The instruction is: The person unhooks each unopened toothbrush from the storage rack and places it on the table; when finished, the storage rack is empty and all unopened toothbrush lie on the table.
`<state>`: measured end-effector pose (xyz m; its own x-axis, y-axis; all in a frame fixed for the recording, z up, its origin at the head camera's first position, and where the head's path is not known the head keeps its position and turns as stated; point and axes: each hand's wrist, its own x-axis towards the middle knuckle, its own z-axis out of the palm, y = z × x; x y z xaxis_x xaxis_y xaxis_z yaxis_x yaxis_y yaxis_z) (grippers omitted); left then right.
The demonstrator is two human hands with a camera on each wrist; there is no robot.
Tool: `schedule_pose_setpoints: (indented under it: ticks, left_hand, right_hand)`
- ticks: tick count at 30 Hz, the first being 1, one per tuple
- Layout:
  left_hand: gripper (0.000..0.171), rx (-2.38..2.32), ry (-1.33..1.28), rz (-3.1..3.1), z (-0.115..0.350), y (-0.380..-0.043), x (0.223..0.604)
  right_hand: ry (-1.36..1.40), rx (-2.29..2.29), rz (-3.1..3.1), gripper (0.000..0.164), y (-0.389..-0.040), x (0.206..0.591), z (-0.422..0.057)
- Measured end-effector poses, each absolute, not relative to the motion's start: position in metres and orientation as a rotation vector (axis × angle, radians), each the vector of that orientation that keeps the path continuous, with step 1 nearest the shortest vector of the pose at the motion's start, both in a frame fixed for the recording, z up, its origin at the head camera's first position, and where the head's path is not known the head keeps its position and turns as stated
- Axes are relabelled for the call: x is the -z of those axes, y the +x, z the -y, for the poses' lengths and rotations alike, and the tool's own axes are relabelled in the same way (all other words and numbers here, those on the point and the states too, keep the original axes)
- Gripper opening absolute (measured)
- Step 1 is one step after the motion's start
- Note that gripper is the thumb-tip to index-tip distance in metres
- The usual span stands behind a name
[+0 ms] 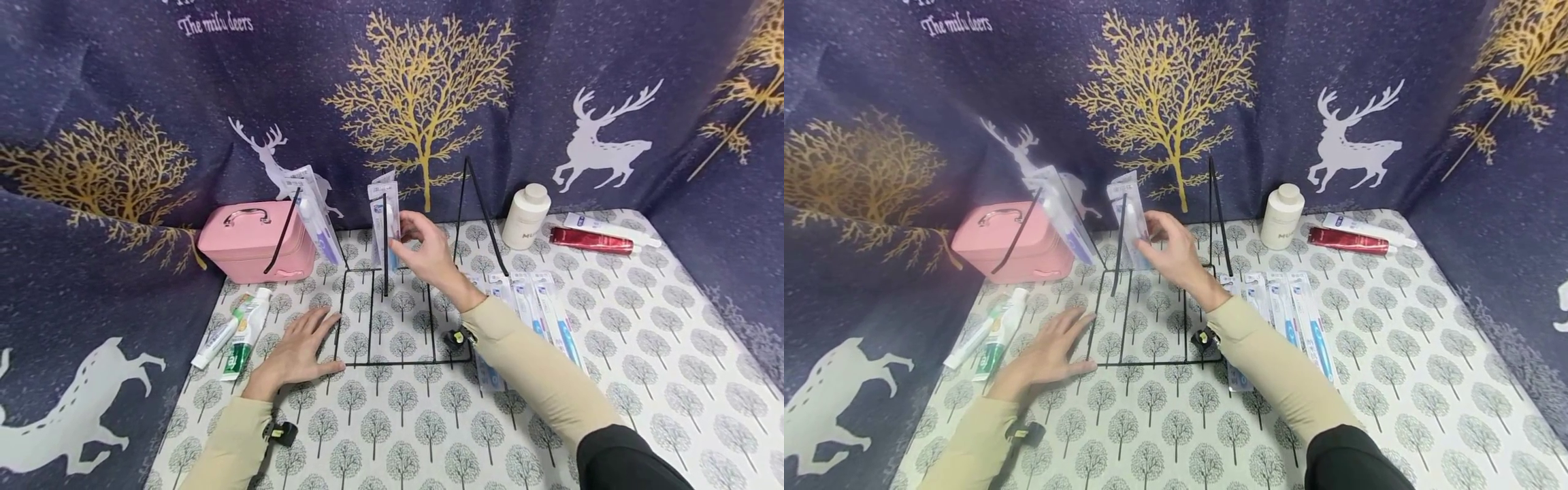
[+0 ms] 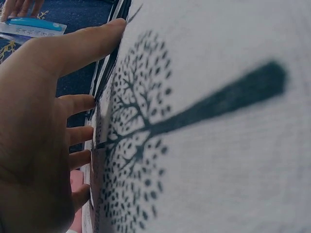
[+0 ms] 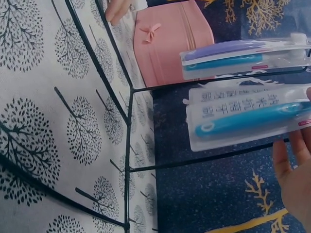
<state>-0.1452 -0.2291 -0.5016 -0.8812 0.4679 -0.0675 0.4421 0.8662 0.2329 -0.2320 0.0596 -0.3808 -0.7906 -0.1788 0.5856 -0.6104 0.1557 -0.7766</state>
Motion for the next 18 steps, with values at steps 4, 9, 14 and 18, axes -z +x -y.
schedule_pose_setpoints:
  ticks: [4,9,14,18]
  left_hand:
    - [0.097,-0.316,0.722,-2.921,0.2291,-0.1455,0.5032]
    - [0.097,-0.324,0.72,-2.914,0.2284,-0.1453,0.503]
    - [0.097,-0.33,0.707,-2.912,0.2283,-0.1447,0.5023]
    - [0.097,-0.325,0.705,-2.915,0.2284,-0.1446,0.5021]
  right_hand:
    - [0.77,-1.686,2.1,0.028,-0.2329,0.3829,-0.0581]
    - [0.796,-1.693,2.093,0.021,-0.2306,0.3841,-0.0587]
    - [0.846,-1.678,2.038,0.035,-0.2288,0.3868,-0.0612]
    - [0.926,-1.677,1.933,0.061,-0.2272,0.389,-0.063]
